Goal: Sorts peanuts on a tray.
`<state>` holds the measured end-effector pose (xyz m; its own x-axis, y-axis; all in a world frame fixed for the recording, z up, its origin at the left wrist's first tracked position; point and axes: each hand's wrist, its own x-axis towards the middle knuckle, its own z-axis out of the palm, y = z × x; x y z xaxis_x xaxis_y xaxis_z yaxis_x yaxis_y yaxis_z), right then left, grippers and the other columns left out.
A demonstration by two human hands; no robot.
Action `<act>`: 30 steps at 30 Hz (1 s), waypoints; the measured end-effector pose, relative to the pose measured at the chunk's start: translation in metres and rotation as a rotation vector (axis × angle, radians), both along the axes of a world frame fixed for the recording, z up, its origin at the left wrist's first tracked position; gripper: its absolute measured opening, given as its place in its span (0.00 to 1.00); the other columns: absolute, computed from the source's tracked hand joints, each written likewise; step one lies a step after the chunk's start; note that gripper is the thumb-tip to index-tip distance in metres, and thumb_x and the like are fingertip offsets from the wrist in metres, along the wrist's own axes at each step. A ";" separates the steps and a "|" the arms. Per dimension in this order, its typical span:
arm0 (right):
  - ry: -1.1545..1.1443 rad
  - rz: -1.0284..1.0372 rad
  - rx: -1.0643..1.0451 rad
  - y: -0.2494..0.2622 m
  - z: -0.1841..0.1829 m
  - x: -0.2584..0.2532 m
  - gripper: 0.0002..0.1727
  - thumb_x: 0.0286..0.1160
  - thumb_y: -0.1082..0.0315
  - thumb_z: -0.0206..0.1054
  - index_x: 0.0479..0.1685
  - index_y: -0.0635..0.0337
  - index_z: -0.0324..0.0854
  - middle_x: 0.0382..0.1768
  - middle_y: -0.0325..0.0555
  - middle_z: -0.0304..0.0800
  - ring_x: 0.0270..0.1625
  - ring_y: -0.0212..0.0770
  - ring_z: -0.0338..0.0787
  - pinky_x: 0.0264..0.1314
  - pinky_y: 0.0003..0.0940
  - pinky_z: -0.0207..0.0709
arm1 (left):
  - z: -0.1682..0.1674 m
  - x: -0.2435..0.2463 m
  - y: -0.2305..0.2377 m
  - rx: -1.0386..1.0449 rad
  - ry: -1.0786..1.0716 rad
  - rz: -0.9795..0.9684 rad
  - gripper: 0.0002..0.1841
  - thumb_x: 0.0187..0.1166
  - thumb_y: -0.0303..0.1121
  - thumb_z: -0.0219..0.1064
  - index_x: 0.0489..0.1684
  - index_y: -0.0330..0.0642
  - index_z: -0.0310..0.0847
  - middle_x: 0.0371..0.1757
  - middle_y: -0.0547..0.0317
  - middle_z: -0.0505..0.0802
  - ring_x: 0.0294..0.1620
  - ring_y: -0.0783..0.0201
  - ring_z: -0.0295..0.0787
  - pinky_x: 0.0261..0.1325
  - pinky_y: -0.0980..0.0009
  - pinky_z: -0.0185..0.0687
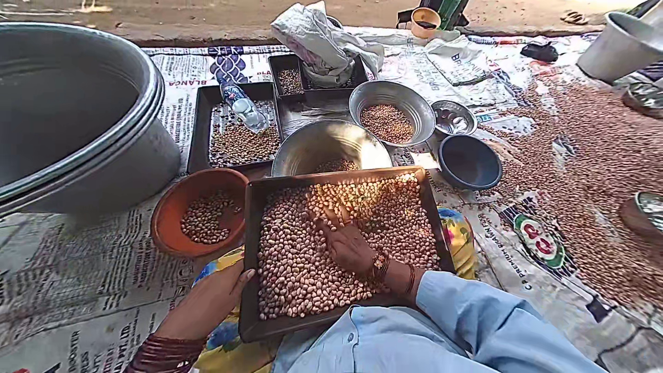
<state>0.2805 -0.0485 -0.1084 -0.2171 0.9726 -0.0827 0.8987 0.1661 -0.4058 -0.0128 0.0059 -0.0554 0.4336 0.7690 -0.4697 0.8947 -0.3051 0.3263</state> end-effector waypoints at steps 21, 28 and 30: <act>-0.100 -0.214 0.131 0.023 -0.010 0.018 0.30 0.90 0.49 0.46 0.69 0.60 0.85 0.67 0.67 0.87 0.78 0.70 0.78 0.84 0.74 0.54 | 0.001 0.000 0.003 -0.014 -0.010 -0.003 0.21 0.95 0.41 0.51 0.61 0.30 0.82 0.46 0.29 0.92 0.54 0.29 0.91 0.59 0.30 0.77; -0.098 0.137 0.045 -0.071 -0.003 0.030 0.26 0.89 0.47 0.50 0.74 0.45 0.84 0.95 0.43 0.55 0.97 0.58 0.48 0.88 0.78 0.36 | -0.001 0.000 -0.001 -0.012 0.022 0.004 0.22 0.95 0.43 0.50 0.63 0.32 0.82 0.50 0.30 0.92 0.56 0.30 0.90 0.60 0.30 0.78; -0.221 0.018 0.046 -0.099 0.002 0.064 0.25 0.87 0.49 0.52 0.72 0.44 0.86 0.93 0.47 0.58 0.94 0.63 0.54 0.85 0.82 0.41 | 0.003 0.001 -0.001 -0.008 0.025 -0.007 0.22 0.95 0.43 0.51 0.62 0.32 0.82 0.49 0.29 0.92 0.56 0.30 0.91 0.59 0.30 0.78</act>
